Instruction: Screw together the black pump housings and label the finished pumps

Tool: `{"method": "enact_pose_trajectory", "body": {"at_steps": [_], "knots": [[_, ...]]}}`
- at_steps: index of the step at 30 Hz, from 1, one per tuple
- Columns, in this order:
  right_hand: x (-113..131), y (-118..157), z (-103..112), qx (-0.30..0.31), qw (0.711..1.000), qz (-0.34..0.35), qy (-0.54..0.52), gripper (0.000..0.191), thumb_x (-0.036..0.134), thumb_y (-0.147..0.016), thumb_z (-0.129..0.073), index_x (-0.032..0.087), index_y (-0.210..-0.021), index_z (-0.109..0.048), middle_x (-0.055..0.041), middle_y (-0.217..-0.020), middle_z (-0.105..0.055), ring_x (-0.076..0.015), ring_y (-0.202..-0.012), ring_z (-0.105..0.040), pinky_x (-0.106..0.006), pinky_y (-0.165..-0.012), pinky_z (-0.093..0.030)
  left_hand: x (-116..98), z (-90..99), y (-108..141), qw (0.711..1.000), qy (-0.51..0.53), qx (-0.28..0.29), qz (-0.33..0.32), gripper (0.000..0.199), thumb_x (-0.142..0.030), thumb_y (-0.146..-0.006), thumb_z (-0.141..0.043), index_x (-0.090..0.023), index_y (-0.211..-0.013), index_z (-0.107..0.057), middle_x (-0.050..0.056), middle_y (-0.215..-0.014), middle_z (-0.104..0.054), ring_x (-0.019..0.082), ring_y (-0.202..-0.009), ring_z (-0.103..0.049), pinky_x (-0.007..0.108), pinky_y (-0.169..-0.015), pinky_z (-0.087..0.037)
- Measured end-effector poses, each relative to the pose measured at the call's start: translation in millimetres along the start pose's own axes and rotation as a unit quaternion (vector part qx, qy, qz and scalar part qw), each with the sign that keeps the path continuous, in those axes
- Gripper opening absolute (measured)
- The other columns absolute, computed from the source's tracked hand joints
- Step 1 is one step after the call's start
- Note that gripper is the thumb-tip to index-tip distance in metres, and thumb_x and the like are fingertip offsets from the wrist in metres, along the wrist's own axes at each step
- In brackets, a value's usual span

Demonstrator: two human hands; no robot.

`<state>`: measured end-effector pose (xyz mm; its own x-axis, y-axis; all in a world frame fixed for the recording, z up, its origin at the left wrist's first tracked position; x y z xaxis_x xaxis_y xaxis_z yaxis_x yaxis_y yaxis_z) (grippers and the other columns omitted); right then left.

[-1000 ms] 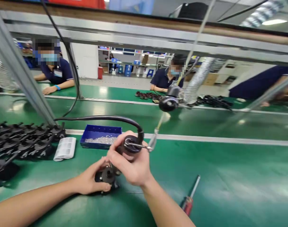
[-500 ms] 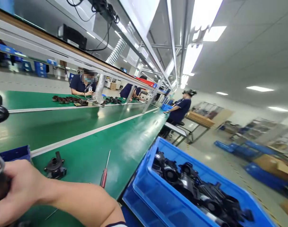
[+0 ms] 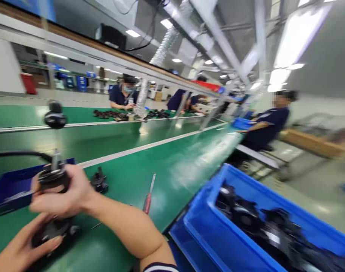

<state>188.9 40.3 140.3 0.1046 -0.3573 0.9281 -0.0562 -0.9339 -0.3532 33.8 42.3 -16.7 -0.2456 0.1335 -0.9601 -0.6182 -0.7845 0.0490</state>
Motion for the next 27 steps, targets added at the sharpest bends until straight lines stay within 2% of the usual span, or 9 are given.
{"method": "enact_pose_trajectory", "body": {"at_steps": [3, 5, 10, 13, 15, 20, 22, 25, 27], "knots": [[13, 9, -1, 0.014, 0.995, 0.015, -0.093, 0.023, 0.019, -0.065, -0.084, 0.024, -0.074, -0.063, 0.0063, -0.058, -0.063, -0.0139, -0.047, -0.059, -0.027, -0.048, -0.054, 5, -4.0, 11, 0.998, 0.035, 0.054, -0.001, 0.108, -0.067, -0.081, -0.093, -0.022, -0.169, -0.049, 0.018, -0.159, -0.068, 0.046, -0.148, -0.064, 0.062, -0.130, -0.048], [16, 17, -1, 0.030, 0.991, 0.012, -0.131, 0.021, 0.017, -0.067, -0.078, 0.024, -0.082, -0.065, 0.0084, -0.057, -0.062, -0.0122, -0.043, -0.054, -0.025, -0.044, -0.048, 5, -9.3, 10, 0.994, 0.064, 0.086, -0.017, 0.108, -0.062, -0.084, -0.093, -0.022, -0.171, -0.043, 0.020, -0.159, -0.066, 0.043, -0.146, -0.065, 0.063, -0.130, -0.047], [29, 41, -2, 0.086, 0.979, 0.045, -0.181, 0.026, 0.010, -0.077, -0.082, 0.022, -0.094, -0.067, 0.0028, -0.073, -0.076, -0.0154, -0.062, -0.072, -0.028, -0.063, -0.060, 1, -19.9, 10, 0.984, 0.116, 0.130, -0.043, 0.102, -0.054, -0.087, -0.095, -0.024, -0.169, -0.041, 0.018, -0.149, -0.068, 0.039, -0.138, -0.068, 0.064, -0.127, -0.046], [35, 53, -11, 0.156, 0.957, 0.052, -0.241, 0.026, 0.010, -0.085, -0.084, 0.023, -0.101, -0.068, 0.0016, -0.078, -0.078, -0.0160, -0.067, -0.075, -0.028, -0.065, -0.060, -1, -23.8, 12, 0.980, 0.128, 0.147, -0.045, 0.102, -0.051, -0.087, -0.096, -0.024, -0.167, -0.041, 0.016, -0.148, -0.066, 0.039, -0.140, -0.065, 0.062, -0.127, -0.045], [34, 56, -15, 0.175, 0.947, 0.048, -0.264, 0.026, 0.011, -0.088, -0.084, 0.023, -0.103, -0.068, 0.0013, -0.080, -0.079, -0.0159, -0.069, -0.076, -0.029, -0.067, -0.061, -3, -24.0, 13, 0.979, 0.127, 0.152, -0.050, 0.102, -0.051, -0.086, -0.096, -0.024, -0.167, -0.040, 0.016, -0.151, -0.063, 0.039, -0.142, -0.062, 0.062, -0.127, -0.045], [28, 54, -22, 0.200, 0.946, 0.031, -0.253, 0.026, 0.011, -0.088, -0.085, 0.023, -0.104, -0.067, 0.0009, -0.080, -0.078, -0.0167, -0.069, -0.077, -0.030, -0.069, -0.061, -9, -23.6, 12, 0.979, 0.121, 0.155, -0.062, 0.102, -0.048, -0.087, -0.096, -0.024, -0.168, -0.040, 0.016, -0.148, -0.066, 0.040, -0.141, -0.063, 0.063, -0.124, -0.048], [25, 56, -26, 0.208, 0.946, 0.014, -0.248, 0.026, 0.013, -0.088, -0.085, 0.023, -0.104, -0.066, 0.0016, -0.078, -0.076, -0.0160, -0.063, -0.073, -0.029, -0.063, -0.059, -10, -24.6, 12, 0.979, 0.118, 0.154, -0.062, 0.098, -0.048, -0.087, -0.096, -0.024, -0.166, -0.044, 0.015, -0.141, -0.070, 0.038, -0.134, -0.068, 0.063, -0.121, -0.051], [22, 64, -25, 0.174, 0.961, 0.002, -0.217, 0.026, 0.025, -0.085, -0.089, 0.024, -0.096, -0.066, 0.0051, -0.069, -0.067, -0.0112, -0.049, -0.058, -0.025, -0.050, -0.048, -12, -26.0, 13, 0.981, 0.110, 0.146, -0.065, 0.089, -0.049, -0.087, -0.096, -0.022, -0.160, -0.053, 0.014, -0.137, -0.072, 0.037, -0.128, -0.071, 0.060, -0.119, -0.054], [23, 72, -22, 0.145, 0.975, 0.000, -0.167, 0.026, 0.031, -0.082, -0.092, 0.024, -0.090, -0.067, 0.0046, -0.067, -0.065, -0.0108, -0.049, -0.052, -0.026, -0.049, -0.045, -14, -25.3, 13, 0.983, 0.103, 0.130, -0.075, 0.086, -0.048, -0.086, -0.096, -0.021, -0.157, -0.057, 0.014, -0.137, -0.073, 0.039, -0.130, -0.069, 0.058, -0.119, -0.054]]}}
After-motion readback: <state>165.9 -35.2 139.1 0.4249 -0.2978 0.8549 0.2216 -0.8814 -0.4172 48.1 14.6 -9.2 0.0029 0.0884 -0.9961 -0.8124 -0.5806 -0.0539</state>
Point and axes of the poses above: each hand's wrist, its own y-axis away from the middle knuckle, its own z-axis out of the back of the hand, x = y × z, the point moved 7 cm from there along -y, towards the middle knuckle
